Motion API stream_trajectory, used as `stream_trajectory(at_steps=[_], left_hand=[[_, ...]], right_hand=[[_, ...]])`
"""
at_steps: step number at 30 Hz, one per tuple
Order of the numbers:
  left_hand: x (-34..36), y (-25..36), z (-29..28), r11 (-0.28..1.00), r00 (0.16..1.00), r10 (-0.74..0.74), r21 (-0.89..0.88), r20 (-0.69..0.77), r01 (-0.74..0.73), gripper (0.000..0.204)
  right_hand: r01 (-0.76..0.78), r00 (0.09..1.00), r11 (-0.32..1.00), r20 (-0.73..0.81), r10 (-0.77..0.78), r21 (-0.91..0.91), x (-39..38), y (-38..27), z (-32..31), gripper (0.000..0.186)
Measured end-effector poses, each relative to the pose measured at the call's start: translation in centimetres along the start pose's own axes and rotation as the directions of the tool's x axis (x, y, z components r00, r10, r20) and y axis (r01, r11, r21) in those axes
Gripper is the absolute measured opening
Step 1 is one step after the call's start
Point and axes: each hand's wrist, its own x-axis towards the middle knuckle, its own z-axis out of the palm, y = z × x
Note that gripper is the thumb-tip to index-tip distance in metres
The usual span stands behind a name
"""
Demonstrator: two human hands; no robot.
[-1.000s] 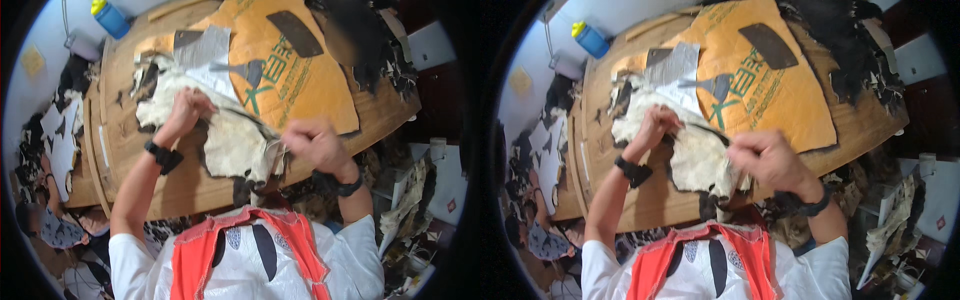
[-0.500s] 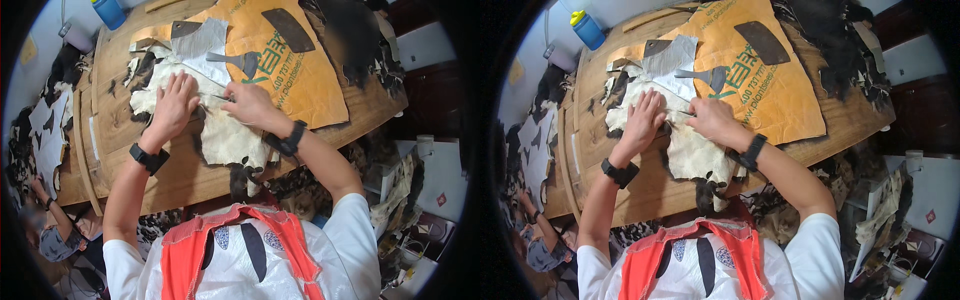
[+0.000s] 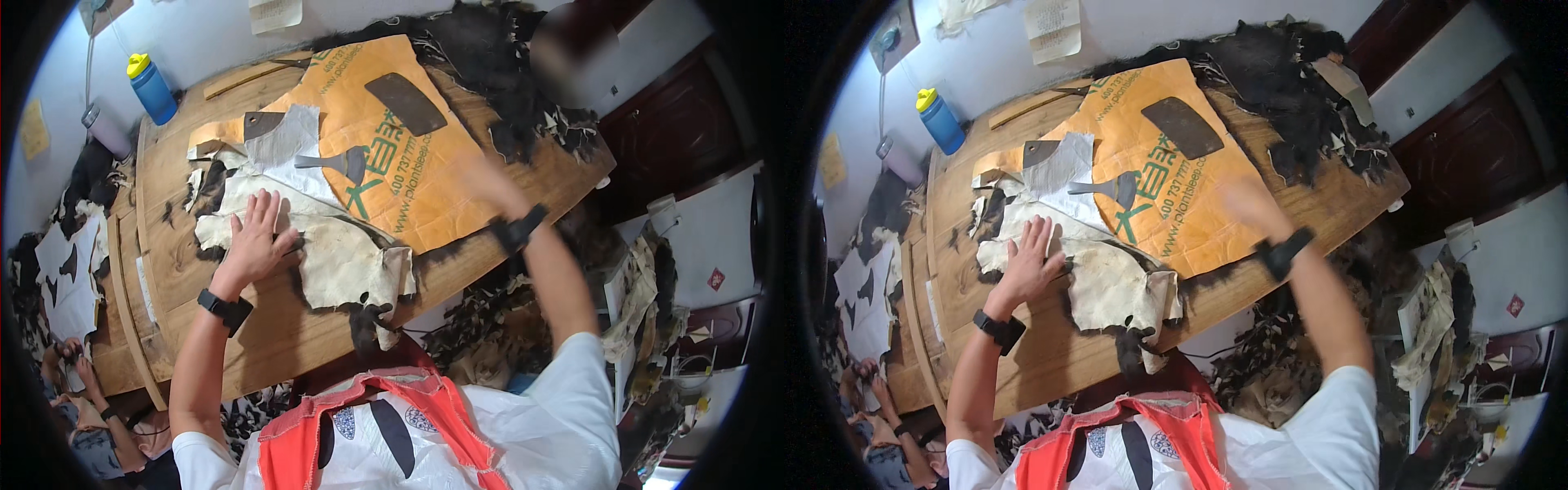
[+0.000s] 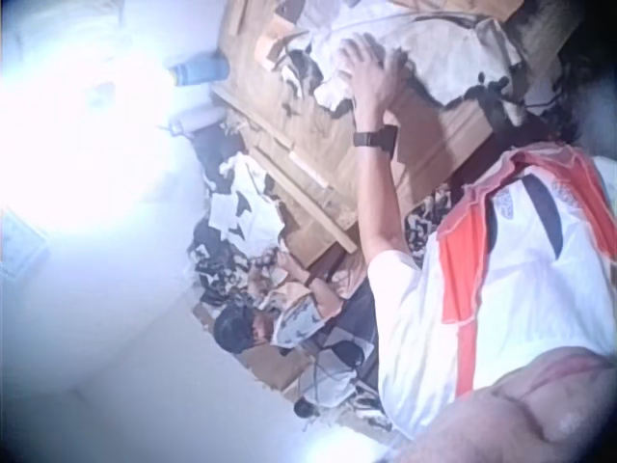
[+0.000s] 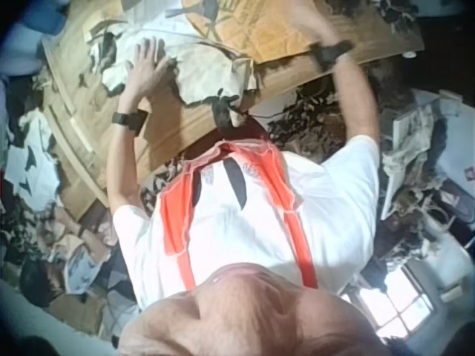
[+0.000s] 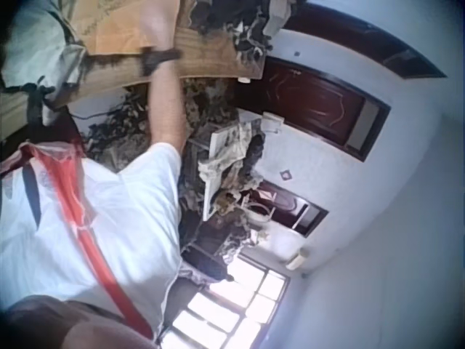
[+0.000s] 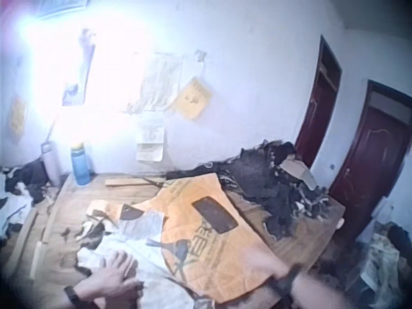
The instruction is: Trimming and hand-sewing pieces of animal hide and fur at a workshop table.
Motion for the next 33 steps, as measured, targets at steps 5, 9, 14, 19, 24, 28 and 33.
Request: stream_trajectory(at_steps=[5,9,14,19,24,28,33], left_hand=[[2.0,1.5,0.1,0.997,0.981,-0.069,-0.028,-0.179,0.065,0.081],[1.5,2.3,0.9,0.962,0.973,-0.212,0.157,-0.095,0.225,0.084],[0.9,2.2,-1.3,0.969,0.969,-0.247,-0.037,-0.028,0.246,0.084],[2.3,0.0,-5.1,0.931,0.955,-0.211,-0.342,-0.208,0.131,0.060],[5.6,-3.1,-9.5,0.953,0.939,-0.144,-0.298,-0.313,0.047,0.048],[8.9,-5.2,-9.4,0.932,0.946,-0.143,-0.360,-0.291,0.030,0.049],[10.7,-7.2,-8.6,0.881,0.973,-0.096,-0.474,-0.212,-0.016,0.049]], right_hand=[[-0.260,0.798,0.782,-0.582,-0.156,-0.567,0.8,2.2,-12.0,0.019],[0.237,0.957,0.927,-0.095,-0.274,-0.292,6.4,-0.1,-5.0,0.021],[0.306,0.952,0.933,0.031,-0.306,-0.188,7.2,0.1,0.6,0.023],[0.104,0.991,0.810,0.005,-0.131,0.578,9.1,2.1,-7.1,0.038],[-0.209,0.787,0.829,-0.593,-0.172,-0.518,7.9,-3.7,-15.2,0.022],[0.381,0.922,0.818,-0.242,-0.302,0.432,7.8,-14.8,-9.0,0.032],[0.217,0.973,0.966,0.050,-0.226,0.144,11.1,-18.3,-1.2,0.044]])
